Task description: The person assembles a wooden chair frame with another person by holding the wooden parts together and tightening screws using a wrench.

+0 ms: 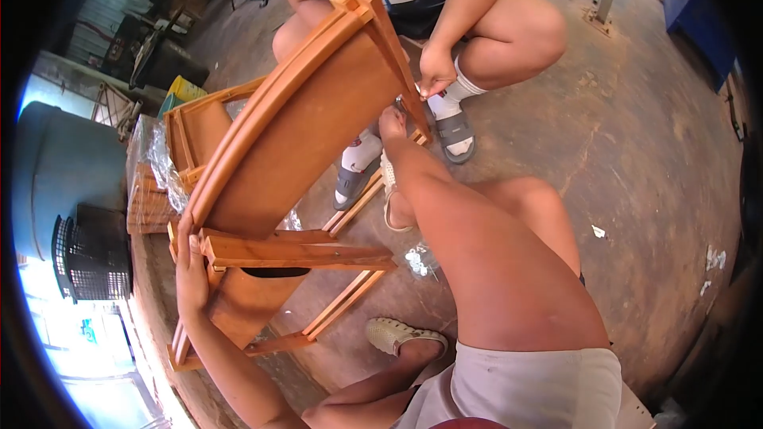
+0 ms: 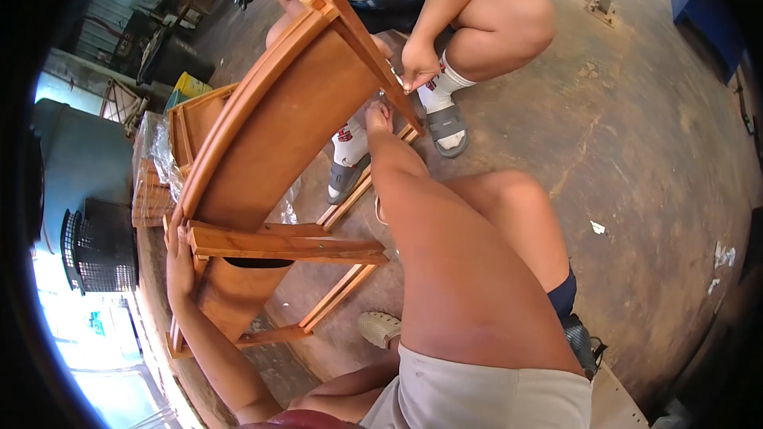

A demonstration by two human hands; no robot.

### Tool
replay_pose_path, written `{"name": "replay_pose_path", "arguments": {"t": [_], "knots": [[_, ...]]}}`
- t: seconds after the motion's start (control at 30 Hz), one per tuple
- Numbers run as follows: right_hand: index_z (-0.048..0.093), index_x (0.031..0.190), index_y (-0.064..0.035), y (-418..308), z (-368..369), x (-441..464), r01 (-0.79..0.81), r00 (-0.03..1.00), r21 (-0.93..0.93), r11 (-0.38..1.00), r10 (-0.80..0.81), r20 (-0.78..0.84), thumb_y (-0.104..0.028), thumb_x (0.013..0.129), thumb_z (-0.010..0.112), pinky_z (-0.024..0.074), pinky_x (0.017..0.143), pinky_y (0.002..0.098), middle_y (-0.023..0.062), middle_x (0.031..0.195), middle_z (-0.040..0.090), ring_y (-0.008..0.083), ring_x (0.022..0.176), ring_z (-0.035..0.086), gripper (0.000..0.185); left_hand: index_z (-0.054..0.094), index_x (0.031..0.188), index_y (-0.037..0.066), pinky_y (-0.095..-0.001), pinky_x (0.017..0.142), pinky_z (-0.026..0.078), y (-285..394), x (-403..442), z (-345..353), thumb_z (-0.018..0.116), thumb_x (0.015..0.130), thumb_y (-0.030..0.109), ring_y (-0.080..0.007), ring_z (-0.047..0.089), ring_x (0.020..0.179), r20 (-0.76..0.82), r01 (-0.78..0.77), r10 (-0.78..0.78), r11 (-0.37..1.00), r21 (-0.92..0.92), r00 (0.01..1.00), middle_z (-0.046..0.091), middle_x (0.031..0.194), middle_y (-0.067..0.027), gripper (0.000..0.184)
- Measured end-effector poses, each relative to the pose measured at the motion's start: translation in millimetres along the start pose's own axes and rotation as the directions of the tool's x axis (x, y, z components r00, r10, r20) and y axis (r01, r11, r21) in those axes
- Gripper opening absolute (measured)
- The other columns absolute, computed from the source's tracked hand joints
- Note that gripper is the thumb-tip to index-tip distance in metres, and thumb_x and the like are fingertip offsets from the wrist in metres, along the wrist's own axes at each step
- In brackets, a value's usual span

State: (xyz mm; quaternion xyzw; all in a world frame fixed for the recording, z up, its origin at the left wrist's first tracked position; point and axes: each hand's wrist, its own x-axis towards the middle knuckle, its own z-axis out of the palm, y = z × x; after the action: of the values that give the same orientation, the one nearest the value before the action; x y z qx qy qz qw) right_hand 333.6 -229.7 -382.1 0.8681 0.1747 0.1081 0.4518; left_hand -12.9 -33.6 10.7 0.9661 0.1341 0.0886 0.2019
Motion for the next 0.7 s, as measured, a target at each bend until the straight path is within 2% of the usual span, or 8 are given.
{"name": "replay_pose_path", "arguments": {"t": [0.13, 0.2, 0.3, 0.4, 0.47, 0.6, 0.63, 0.7], "knots": [[0.054, 0.062, -0.0099, -3.6, 8.5, -21.4, 0.04, 0.986, -0.044, 0.998, -0.046, -0.161, 0.01, 0.062, 0.072, 0.0376, 0.041, 0.0266, -0.0005, 0.065, 0.05, 0.0117, 0.053, 0.046, 0.026, 0.041, 0.139, 0.011, -0.0344, 0.111, 0.021, -3.0, 9.4, 1.1, 0.032, 0.102, 0.029, -0.0261, 0.032, 0.132, -0.001, 0.077, -0.077, 0.996, -0.049, 0.997, 0.036, 0.141, -0.0155, 0.042], [0.056, 0.069, -0.01, 11.7, 27.8, -77.5, 0.242, 0.963, 0.05, 0.969, -0.234, -0.13, 0.004, 0.065, 0.07, 0.0392, 0.047, 0.0283, 0.0013, 0.073, 0.051, 0.0138, 0.06, 0.048, 0.02, 0.041, 0.139, 0.011, -0.0347, 0.111, 0.019, -10.9, 14.0, 0.0, 0.031, 0.102, 0.03, -0.0265, 0.027, 0.135, 0.01, 0.043, -0.042, 0.989, -0.144, 0.999, 0.034, 0.145, -0.014, 0.043], [0.058, 0.08, -0.0102, 50.7, 54.2, -171.8, 0.576, 0.771, 0.338, 0.744, -0.632, 0.079, -0.004, 0.07, 0.067, 0.0417, 0.058, 0.0308, 0.0039, 0.086, 0.053, 0.0171, 0.072, 0.051, 0.014, 0.041, 0.139, 0.01, -0.0345, 0.111, 0.019, -6.4, 11.1, -0.4, 0.032, 0.102, 0.03, -0.0253, 0.025, 0.136, -0.009, 0.026, -0.026, 0.999, -0.045, 1.0, 0.033, 0.145, -0.0133, 0.043], [0.06, 0.091, -0.0104, 95.5, 55.4, -212.8, 0.561, 0.591, 0.567, 0.604, -0.771, 0.237, -0.013, 0.075, 0.063, 0.0441, 0.068, 0.0333, 0.0066, 0.098, 0.055, 0.0203, 0.084, 0.054, 0.016, 0.042, 0.138, 0.01, -0.0342, 0.11, 0.021, -6.3, 9.9, 1.1, 0.033, 0.102, 0.031, -0.0245, 0.029, 0.134, -0.031, -0.003, 0.003, 1.0, 0.013, 1.0, 0.04, 0.14, -0.0133, 0.043], [0.061, 0.098, -0.0105, 118.0, 38.0, -197.1, 0.499, 0.599, 0.636, 0.589, -0.765, 0.238, -0.018, 0.078, 0.061, 0.0457, 0.075, 0.0349, 0.0084, 0.106, 0.056, 0.0225, 0.091, 0.056, 0.021, 0.042, 0.137, 0.009, -0.0345, 0.109, 0.023, -4.0, 8.2, 1.2, 0.033, 0.102, 0.031, -0.0251, 0.033, 0.132, -0.019, -0.016, 0.015, 0.998, -0.059, 1.0, 0.043, 0.138, -0.0141, 0.043], [0.064, 0.112, -0.0107, 143.8, -6.4, -111.9, 0.569, 0.743, 0.623, 0.536, -0.66, -0.112, -0.03, 0.085, 0.057, 0.049, 0.088, 0.0383, 0.0119, 0.123, 0.058, 0.0268, 0.107, 0.06, 0.034, 0.042, 0.136, 0.006, -0.0337, 0.106, 0.032, -15.6, 7.4, 0.3, 0.04, 0.1, 0.024, -0.0233, 0.044, 0.126, -0.071, -0.021, 0.018, 0.999, -0.037, 0.997, 0.049, 0.133, -0.0156, 0.04], [0.066, 0.105, -0.0095, 152.2, 6.5, -114.1, 0.703, 0.672, 0.514, 0.491, -0.695, -0.255, -0.026, 0.084, 0.055, 0.0502, 0.085, 0.0395, 0.0117, 0.118, 0.059, 0.0277, 0.102, 0.061, 0.029, 0.045, 0.133, 0.005, -0.0336, 0.096, 0.043, -18.0, 7.0, 3.3, 0.044, 0.098, 0.024, -0.0227, 0.055, 0.111, -0.193, -0.1, 0.107, 0.994, 0.049, 0.975, 0.057, 0.119, -0.0156, 0.039], [0.068, 0.092, -0.007, 165.9, 34.7, -117.1, 0.876, 0.475, 0.201, 0.439, -0.71, -0.52, -0.019, 0.083, 0.052, 0.0526, 0.078, 0.0418, 0.0113, 0.109, 0.061, 0.0294, 0.093, 0.064, 0.022, 0.046, 0.131, 0.004, -0.032, 0.089, 0.047, -13.6, -0.5, 3.4, 0.045, 0.098, 0.023, -0.0206, 0.058, 0.102, -0.21, -0.018, 0.0, 0.997, -0.081, 0.978, 0.059, 0.111, -0.0145, 0.038]]}}
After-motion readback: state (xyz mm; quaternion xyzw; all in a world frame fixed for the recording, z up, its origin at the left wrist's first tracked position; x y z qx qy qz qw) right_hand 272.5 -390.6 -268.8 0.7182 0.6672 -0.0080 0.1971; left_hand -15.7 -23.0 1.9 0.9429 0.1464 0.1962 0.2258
